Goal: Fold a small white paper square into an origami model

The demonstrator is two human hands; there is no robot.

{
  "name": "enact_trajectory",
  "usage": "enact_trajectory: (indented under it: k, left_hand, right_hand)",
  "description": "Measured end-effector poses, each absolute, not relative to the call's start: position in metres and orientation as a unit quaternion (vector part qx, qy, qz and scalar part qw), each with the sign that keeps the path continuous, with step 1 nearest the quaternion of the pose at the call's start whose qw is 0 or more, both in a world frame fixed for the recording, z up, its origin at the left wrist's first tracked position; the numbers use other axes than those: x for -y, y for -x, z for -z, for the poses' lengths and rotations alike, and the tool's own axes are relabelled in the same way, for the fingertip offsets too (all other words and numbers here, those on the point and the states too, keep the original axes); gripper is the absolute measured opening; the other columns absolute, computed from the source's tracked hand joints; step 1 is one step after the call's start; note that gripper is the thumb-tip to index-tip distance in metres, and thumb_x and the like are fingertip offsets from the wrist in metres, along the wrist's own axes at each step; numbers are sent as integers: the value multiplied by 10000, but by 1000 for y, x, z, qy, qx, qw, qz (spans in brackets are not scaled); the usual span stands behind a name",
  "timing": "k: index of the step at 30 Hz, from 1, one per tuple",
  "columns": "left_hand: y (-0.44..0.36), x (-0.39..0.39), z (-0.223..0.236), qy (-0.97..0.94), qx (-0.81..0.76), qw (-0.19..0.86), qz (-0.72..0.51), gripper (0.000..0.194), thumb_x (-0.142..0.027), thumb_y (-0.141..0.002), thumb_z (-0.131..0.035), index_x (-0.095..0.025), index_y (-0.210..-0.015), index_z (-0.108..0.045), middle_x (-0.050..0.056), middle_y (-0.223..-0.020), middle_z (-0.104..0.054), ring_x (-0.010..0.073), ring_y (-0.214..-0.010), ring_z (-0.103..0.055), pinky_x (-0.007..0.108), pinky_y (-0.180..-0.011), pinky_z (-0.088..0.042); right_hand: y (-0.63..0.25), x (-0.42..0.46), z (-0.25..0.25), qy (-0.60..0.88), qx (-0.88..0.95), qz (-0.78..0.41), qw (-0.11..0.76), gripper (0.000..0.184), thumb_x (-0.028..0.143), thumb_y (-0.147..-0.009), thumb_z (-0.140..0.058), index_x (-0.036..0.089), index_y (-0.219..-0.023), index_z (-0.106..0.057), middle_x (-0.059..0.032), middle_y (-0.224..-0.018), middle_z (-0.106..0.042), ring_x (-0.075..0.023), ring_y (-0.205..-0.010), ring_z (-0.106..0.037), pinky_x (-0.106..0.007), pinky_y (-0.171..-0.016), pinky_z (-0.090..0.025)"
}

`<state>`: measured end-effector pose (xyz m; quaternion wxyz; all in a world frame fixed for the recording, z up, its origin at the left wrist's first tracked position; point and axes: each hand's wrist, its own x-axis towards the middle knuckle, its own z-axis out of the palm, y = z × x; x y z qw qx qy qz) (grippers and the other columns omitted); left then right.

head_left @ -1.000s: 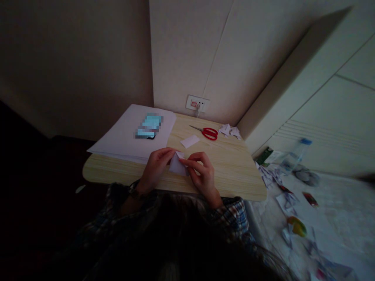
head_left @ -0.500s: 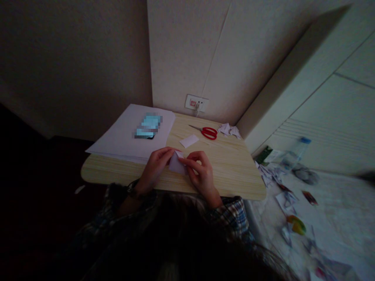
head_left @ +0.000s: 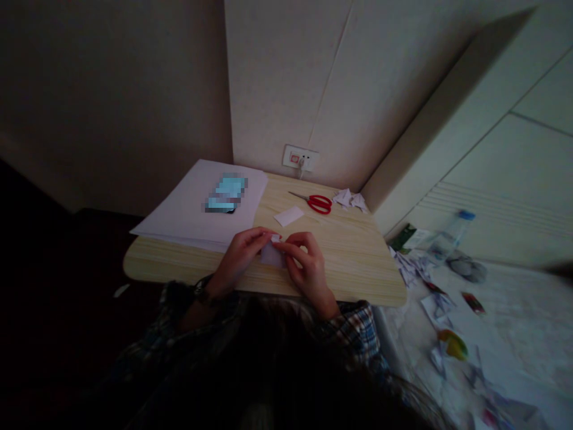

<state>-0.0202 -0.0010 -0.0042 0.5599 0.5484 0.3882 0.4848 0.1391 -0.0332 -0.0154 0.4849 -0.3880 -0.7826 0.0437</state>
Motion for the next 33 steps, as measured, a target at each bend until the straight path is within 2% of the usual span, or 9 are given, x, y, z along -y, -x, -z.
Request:
enact_trajectory:
  k: [3,6,11,16,21,27,33]
  left_hand:
    - [22,1,4,-557,-386,547,-492,229,-369,-763,-615,-165,-814,-706,39,-863,-734,193,-832,-642,259,-727,-493]
    - [22,0,2,-583,-391,503,-504,230,-360,-783,-594,-162,-807,-708,45,-855,-739,203,-847,-648,273,-762,-493]
    - [22,0,-1,-635,-401,431,-501,223,-320,-814,-565,-165,-789,-724,43,-845,-744,206,-853,-649,290,-818,-486]
    - [22,0,-2,-657,-389,372,-527,195,-296,-794,-586,-178,-753,-736,45,-830,-703,195,-847,-632,283,-816,-481]
    - [22,0,0,-616,-399,427,-529,175,-315,-756,-631,-168,-792,-718,50,-865,-707,203,-868,-640,293,-809,-502]
    - [20,-2,4,-553,-392,501,-538,271,-348,-636,-750,-162,-818,-675,35,-829,-711,206,-830,-655,313,-796,-518]
    - [19,2,0,-541,-405,495,-546,200,-339,-670,-730,-163,-746,-672,29,-791,-708,205,-828,-645,306,-799,-512]
  right_hand:
    - [-138,35,13,383,784,-70,484,368,82,-860,-471,279,-1114,-651,-56,-988,-537,-183,-911,-538,-336,-790,-498]
    - [-138,38,7,383,775,-100,492,313,142,-874,-481,269,-1112,-640,-56,-1003,-540,-196,-946,-540,-360,-830,-483]
    - [-138,36,1,421,715,-137,542,198,265,-921,-471,227,-902,-664,-46,-892,-564,-198,-909,-548,-360,-827,-462]
    - [-137,28,7,438,730,-167,498,102,281,-881,-564,211,-840,-625,-40,-872,-563,-190,-871,-551,-336,-785,-465]
    - [-137,26,11,442,741,-172,476,59,256,-862,-587,209,-829,-600,-43,-886,-567,-190,-874,-550,-333,-791,-464]
    - [-137,26,9,446,742,-181,466,89,238,-850,-599,214,-776,-556,-34,-885,-568,-180,-864,-548,-318,-792,-458]
    - [-136,27,7,439,739,-186,476,121,269,-851,-596,214,-753,-551,-32,-876,-567,-181,-861,-550,-320,-789,-453]
